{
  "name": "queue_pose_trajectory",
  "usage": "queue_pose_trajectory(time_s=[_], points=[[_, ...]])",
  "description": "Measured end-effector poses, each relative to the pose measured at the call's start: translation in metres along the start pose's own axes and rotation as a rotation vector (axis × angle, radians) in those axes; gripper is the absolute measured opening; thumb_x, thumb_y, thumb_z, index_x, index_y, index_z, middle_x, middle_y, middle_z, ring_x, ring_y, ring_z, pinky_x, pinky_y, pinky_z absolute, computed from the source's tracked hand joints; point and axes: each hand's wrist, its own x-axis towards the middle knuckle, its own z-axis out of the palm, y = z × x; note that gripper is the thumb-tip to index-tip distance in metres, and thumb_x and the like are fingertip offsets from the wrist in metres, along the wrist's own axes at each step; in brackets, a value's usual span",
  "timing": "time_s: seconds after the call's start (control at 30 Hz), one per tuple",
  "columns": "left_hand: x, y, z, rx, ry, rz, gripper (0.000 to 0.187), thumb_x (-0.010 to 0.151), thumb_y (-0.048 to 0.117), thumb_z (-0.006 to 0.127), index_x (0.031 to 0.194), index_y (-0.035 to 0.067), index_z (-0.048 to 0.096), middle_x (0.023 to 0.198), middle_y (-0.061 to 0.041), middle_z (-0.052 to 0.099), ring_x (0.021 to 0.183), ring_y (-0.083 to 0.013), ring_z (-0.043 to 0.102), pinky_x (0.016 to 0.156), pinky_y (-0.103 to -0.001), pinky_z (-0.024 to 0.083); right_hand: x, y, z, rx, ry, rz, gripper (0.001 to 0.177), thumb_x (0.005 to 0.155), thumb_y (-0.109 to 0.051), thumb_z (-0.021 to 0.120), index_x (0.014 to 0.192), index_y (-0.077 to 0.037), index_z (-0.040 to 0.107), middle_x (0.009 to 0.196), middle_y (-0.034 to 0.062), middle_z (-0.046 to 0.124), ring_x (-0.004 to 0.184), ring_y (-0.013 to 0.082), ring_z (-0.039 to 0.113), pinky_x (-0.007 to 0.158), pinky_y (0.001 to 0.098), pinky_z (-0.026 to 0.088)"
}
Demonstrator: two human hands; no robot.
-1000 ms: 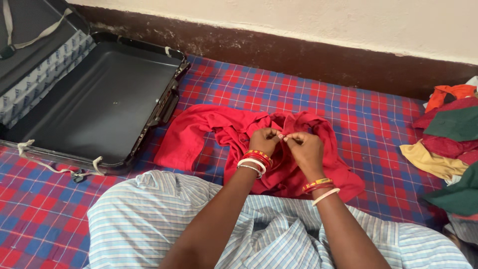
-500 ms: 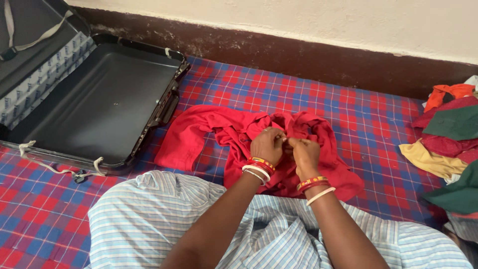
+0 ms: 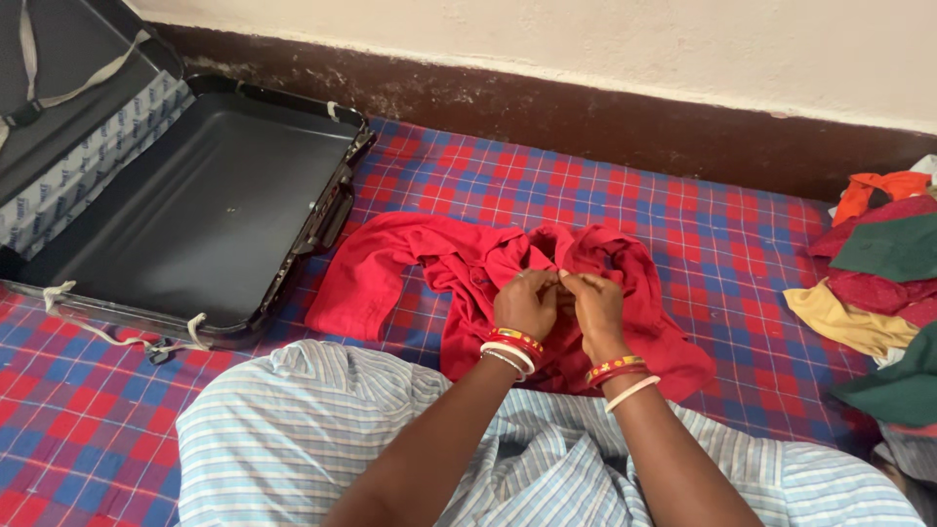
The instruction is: The person buttons a red shirt and then folds it on a patterned surface next to a suitcase.
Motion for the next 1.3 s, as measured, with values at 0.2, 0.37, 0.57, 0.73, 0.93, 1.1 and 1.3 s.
queue_pose_trajectory(time_s=[0.2,0.37,0.57,0.73,0.93,1.1,1.3], points=[[0.001,-0.041,0.034,-0.591,0.03,-0.453,0.027,0.083,0.003,0.069,0.108,0.007,0.058,0.083,-0.009,0.077,0.076,-0.0167,0.075,0.069,-0.028,0.057,0.0,-0.004,-0.005,0.072,-0.049,0.141,0.014,0.089,-0.018,0.069,0.089,-0.006,0.076,0.082,0.0001,0.073,0.069,0.0105,0.066,0.06,0.024,0.048],[-0.001,-0.1,0.08,-0.788,-0.016,-0.443,0.01,0.092,-0.001,0.067,0.1,-0.003,0.073,0.088,-0.008,0.075,0.077,-0.0129,0.07,0.072,-0.026,0.056,0.004,0.006,0.0,0.029,-0.112,0.056,0.015,0.091,-0.019,0.067,0.089,-0.005,0.073,0.08,-0.0001,0.07,0.069,0.0109,0.065,0.059,0.0249,0.045],[0.0,-0.115,0.078,-0.623,0.067,-0.522,0.008,0.088,0.0,0.068,0.095,0.001,0.069,0.083,-0.008,0.073,0.072,-0.0134,0.071,0.068,-0.028,0.059,0.027,0.005,-0.03,0.055,0.124,0.187,0.008,0.086,-0.02,0.07,0.087,-0.012,0.067,0.075,-0.0003,0.067,0.062,0.0095,0.062,0.052,0.0246,0.045],[0.001,-0.094,0.044,-0.21,0.1,-0.452,0.011,0.08,0.005,0.071,0.09,0.005,0.074,0.078,-0.007,0.076,0.071,-0.0178,0.074,0.069,-0.032,0.058,0.03,-0.009,-0.05,-0.158,0.218,0.146,0.015,0.085,-0.021,0.073,0.086,-0.007,0.067,0.072,0.0026,0.067,0.058,0.0123,0.063,0.049,0.0267,0.041],[0.006,-0.045,0.018,0.058,-0.052,-0.347,0.02,0.081,0.027,0.082,0.085,0.009,0.076,0.083,-0.01,0.075,0.079,-0.0317,0.072,0.07,-0.044,0.055,0.003,-0.027,-0.031,-0.438,0.184,0.051,0.012,0.082,-0.015,0.075,0.085,-0.003,0.077,0.073,0.0076,0.072,0.062,0.0131,0.064,0.052,0.0289,0.045],[0.007,-0.056,0.026,0.235,-0.253,-0.308,0.019,0.079,0.026,0.081,0.085,0.008,0.076,0.089,-0.016,0.073,0.087,-0.0359,0.072,0.077,-0.047,0.057,0.01,-0.024,-0.023,-0.251,0.08,0.07,0.009,0.082,-0.012,0.076,0.086,-0.004,0.075,0.076,0.0041,0.073,0.064,0.0102,0.065,0.055,0.0241,0.047],[0.015,-0.066,0.033,0.426,-0.433,-0.211,0.014,0.087,0.021,0.073,0.092,0.008,0.072,0.094,-0.02,0.072,0.091,-0.0396,0.07,0.077,-0.051,0.056,0.011,-0.018,-0.023,-0.252,0.018,0.066,0.011,0.083,-0.014,0.079,0.084,-0.004,0.075,0.074,0.0017,0.067,0.062,0.0078,0.057,0.054,0.0248,0.042]])
